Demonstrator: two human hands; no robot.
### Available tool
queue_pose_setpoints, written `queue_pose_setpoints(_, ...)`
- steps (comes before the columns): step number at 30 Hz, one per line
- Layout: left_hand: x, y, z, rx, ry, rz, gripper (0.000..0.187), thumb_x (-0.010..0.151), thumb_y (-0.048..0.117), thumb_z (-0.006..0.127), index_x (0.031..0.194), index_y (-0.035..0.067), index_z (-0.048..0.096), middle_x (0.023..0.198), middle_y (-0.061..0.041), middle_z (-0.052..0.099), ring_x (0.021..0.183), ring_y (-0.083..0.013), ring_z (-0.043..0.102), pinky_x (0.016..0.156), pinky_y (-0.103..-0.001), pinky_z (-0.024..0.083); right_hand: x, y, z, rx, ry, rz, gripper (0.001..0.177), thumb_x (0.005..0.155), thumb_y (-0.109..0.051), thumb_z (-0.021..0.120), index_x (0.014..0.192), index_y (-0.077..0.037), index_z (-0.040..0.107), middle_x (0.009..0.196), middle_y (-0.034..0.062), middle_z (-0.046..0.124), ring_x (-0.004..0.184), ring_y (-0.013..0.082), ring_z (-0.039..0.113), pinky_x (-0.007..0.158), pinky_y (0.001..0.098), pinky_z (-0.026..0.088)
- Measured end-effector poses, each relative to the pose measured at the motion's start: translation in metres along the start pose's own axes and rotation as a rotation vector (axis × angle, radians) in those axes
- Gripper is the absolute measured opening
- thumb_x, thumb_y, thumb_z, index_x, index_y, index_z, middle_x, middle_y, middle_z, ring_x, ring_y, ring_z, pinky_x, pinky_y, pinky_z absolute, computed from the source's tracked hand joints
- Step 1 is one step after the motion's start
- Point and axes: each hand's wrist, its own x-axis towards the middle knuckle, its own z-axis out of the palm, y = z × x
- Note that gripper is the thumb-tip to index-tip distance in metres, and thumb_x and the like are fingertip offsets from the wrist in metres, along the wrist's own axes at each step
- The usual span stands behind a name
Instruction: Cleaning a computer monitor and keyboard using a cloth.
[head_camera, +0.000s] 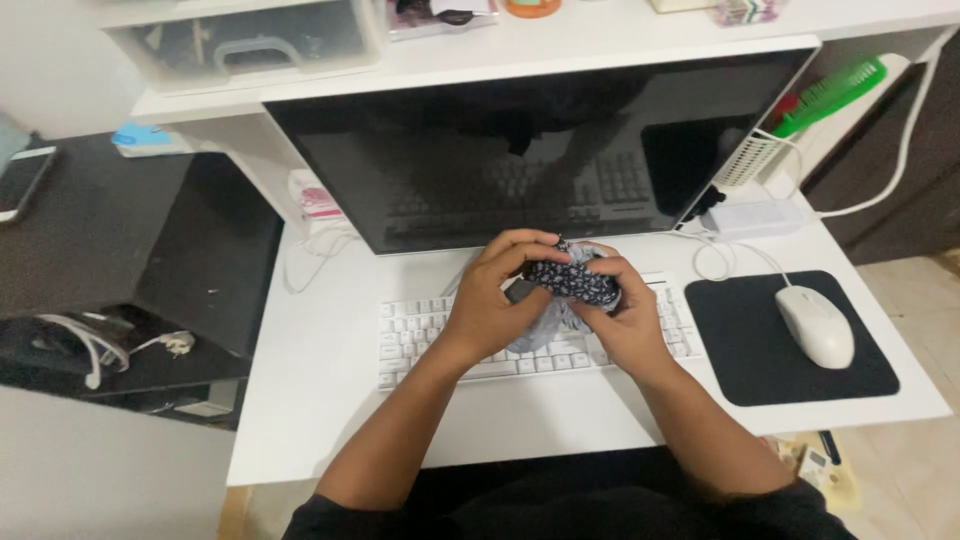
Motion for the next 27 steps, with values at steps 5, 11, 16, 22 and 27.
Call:
queue_pose_setpoints(5, 0.002, 0.025, -0.043, 0.052, 0.03, 0.08, 0.028, 0.09, 0.027, 0.07, 0.117, 0.021, 0.075, 0.125, -0.007, 0.07, 0.119, -0.0298, 0.067, 0.103, -0.043, 0.05, 0.025, -0.01, 0.018, 0.094, 0.12, 0.084, 0.047, 0.075, 0.012, 0.078, 0.113, -0.009, 0.057, 0.114, 0.0048, 0.063, 0.102, 0.0135, 0.06, 0.089, 0.0285, 0.05)
queue_pose_setpoints(11, 0.017, 0.04, -0.08, 0.134, 0.294, 0.192, 0.026, 0.099, 0.03, 0.062, 0.113, 0.012, 0.074, 0.12, -0.012, 0.07, 0.118, -0.0316, 0.066, 0.103, -0.043, 0.048, 0.069, -0.03, 0.01, 0.025, 0.279, -0.252, 0.049, 0.082, 0.013, 0.076, 0.117, -0.007, 0.048, 0.121, 0.0077, 0.052, 0.109, 0.0157, 0.055, 0.097, 0.0283, 0.048)
queue_pose_setpoints(16, 0.027, 0.019, -0.088, 0.287, 0.557, 0.2, 0.015, 0.097, 0.011, 0.058, 0.11, 0.008, 0.066, 0.123, -0.011, 0.064, 0.121, -0.0256, 0.06, 0.108, -0.04, 0.048, 0.098, -0.051, 0.001, -0.46, 0.308, -0.682, 0.053, 0.092, 0.015, 0.064, 0.128, -0.01, 0.036, 0.147, 0.0197, 0.035, 0.141, 0.0388, 0.036, 0.124, 0.052, 0.029)
queue_pose_setpoints(22, 0.049, -0.073, -0.074, 0.37, 1.044, 0.375, 0.027, 0.099, 0.027, 0.061, 0.117, 0.006, 0.06, 0.129, -0.013, 0.05, 0.133, -0.0346, 0.044, 0.12, -0.054, 0.026, 0.14, 0.053, 0.002, -0.755, 0.458, -0.948, 0.05, 0.088, -0.004, 0.077, 0.133, 0.009, 0.061, 0.158, 0.0318, 0.02, 0.144, 0.0525, 0.02, 0.119, 0.0598, 0.018)
queue_pose_setpoints(27, 0.032, -0.108, -0.053, 0.249, 0.905, 0.116, 0.071, 0.11, 0.047, 0.031, 0.164, 0.007, 0.011, 0.167, -0.019, 0.0, 0.155, -0.0386, 0.001, 0.124, -0.055, 0.0, 0.134, 0.076, 0.048, -1.039, 0.232, -0.983, 0.05, 0.103, -0.033, 0.055, 0.142, -0.002, 0.062, 0.153, 0.0298, 0.033, 0.14, 0.058, 0.025, 0.113, 0.0679, 0.013)
